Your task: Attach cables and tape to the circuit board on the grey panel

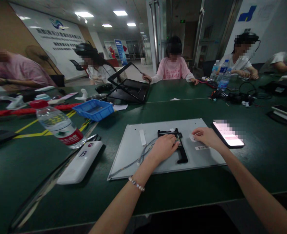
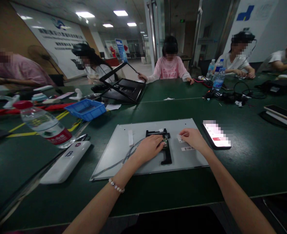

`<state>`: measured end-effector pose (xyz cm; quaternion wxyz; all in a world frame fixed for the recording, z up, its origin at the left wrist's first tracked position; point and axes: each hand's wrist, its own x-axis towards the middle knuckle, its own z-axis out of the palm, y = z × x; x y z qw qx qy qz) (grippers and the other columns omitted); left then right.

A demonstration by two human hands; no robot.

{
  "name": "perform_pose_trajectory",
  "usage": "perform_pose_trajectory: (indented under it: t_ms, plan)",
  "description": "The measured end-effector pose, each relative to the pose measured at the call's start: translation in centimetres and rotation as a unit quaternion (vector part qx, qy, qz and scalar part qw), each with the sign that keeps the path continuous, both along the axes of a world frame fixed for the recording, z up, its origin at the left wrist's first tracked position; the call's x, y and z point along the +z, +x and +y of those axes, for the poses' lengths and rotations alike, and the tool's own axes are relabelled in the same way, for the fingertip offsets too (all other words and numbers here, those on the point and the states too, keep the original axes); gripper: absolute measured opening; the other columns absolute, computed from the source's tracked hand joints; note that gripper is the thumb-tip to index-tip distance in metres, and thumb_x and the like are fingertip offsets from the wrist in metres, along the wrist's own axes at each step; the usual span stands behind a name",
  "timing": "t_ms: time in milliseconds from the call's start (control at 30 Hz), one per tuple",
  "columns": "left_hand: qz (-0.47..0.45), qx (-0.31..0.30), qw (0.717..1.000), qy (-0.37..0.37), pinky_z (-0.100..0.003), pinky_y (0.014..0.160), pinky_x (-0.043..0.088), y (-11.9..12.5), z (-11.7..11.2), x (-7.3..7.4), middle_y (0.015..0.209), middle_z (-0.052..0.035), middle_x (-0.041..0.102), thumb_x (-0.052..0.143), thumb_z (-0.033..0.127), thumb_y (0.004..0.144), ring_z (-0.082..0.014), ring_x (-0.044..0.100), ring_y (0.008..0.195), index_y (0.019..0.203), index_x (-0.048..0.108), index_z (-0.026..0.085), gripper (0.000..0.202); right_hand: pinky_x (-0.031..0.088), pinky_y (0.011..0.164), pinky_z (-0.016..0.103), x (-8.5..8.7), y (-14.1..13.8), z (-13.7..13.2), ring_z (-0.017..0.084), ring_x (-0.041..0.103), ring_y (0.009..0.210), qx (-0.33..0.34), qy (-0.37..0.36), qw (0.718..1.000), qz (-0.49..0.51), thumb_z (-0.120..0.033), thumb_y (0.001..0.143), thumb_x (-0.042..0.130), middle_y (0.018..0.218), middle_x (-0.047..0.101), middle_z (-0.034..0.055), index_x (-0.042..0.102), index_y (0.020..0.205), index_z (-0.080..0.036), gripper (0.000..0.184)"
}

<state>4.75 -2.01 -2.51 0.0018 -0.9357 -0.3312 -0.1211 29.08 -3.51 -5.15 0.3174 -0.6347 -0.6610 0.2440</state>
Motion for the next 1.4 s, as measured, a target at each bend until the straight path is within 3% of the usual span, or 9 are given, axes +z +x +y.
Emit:
perform_pose_trajectory:
  t_ms: [100,333,433,633,900,1133,1400]
  plan:
    - [-0.005,-0.001,1.000,0.003,-0.037,0.089,0.044,0.0,0.0,0.0,0.107,-0.0091,0.063,0.033,0.033,0.095,-0.0211,0.056,0.104,0.108,0.059,0.014,0.035,0.048,0.065,0.031,-0.1,-0.2,0.1,0.019,0.065,0.068,0.000,-0.018,1.000,0.011,-0.032,0.075,0.060,0.071,0.069,0.0037,0.070,0.088,-0.019,0.021]
    - [-0.014,0.013,1.000,0.022,-0.040,0.087,0.045,0.1,-0.3,0.0,0.108,-0.0088,0.062,0.036,0.033,0.094,-0.0229,0.056,0.102,0.115,0.054,0.016,0.033,0.050,0.072,0.030,-0.4,-1.7,0.0,0.017,0.064,0.078,0.089,-0.052,0.979,0.173,-0.030,0.075,0.061,0.088,0.069,0.0059,0.068,0.089,-0.017,0.020]
    - [-0.015,0.011,0.999,0.026,-0.038,0.089,0.043,0.2,-0.4,0.1,0.109,-0.0086,0.061,0.036,0.025,0.093,-0.0220,0.055,0.103,0.114,0.053,0.015,0.029,0.050,0.074,0.031,-0.5,-2.4,-0.1,0.016,0.063,0.080,0.107,-0.054,0.974,0.192,-0.028,0.076,0.060,0.089,0.069,0.0060,0.068,0.089,-0.018,0.019]
    - [-0.004,-0.016,1.000,0.021,-0.035,0.093,0.040,0.1,-0.4,0.4,0.115,-0.0078,0.056,0.038,0.014,0.089,-0.0202,0.051,0.108,0.116,0.052,0.016,0.030,0.050,0.074,0.032,-1.2,-3.1,0.0,0.016,0.064,0.078,0.114,-0.037,0.975,0.188,-0.026,0.075,0.060,0.087,0.070,0.0046,0.069,0.086,-0.018,0.016]
    - [0.007,-0.081,0.997,0.011,-0.036,0.095,0.037,0.1,-0.7,0.6,0.113,-0.0063,0.055,0.037,0.019,0.091,-0.0195,0.048,0.108,0.114,0.056,0.019,0.029,0.051,0.071,0.031,-1.0,-4.1,-0.4,0.016,0.064,0.073,0.103,0.024,0.984,0.140,-0.024,0.075,0.059,0.081,0.070,0.0043,0.069,0.082,-0.017,0.013]
    - [0.004,-0.087,0.996,0.002,-0.036,0.092,0.039,0.2,-0.7,0.8,0.108,-0.0068,0.057,0.037,0.019,0.090,-0.0192,0.050,0.104,0.106,0.059,0.017,0.027,0.051,0.068,0.029,-0.8,-4.6,-0.7,0.016,0.063,0.074,0.095,0.077,0.990,0.072,-0.020,0.074,0.060,0.085,0.068,0.0042,0.069,0.084,-0.019,0.013]
    - [-0.003,-0.084,0.996,0.011,-0.036,0.094,0.037,0.2,-0.8,0.7,0.112,-0.0067,0.056,0.037,0.020,0.092,-0.0195,0.049,0.107,0.114,0.056,0.017,0.029,0.049,0.068,0.029,-0.4,-4.2,-0.9,0.017,0.061,0.079,0.089,0.108,0.990,0.027,-0.020,0.075,0.059,0.087,0.066,0.0045,0.068,0.085,-0.020,0.014]
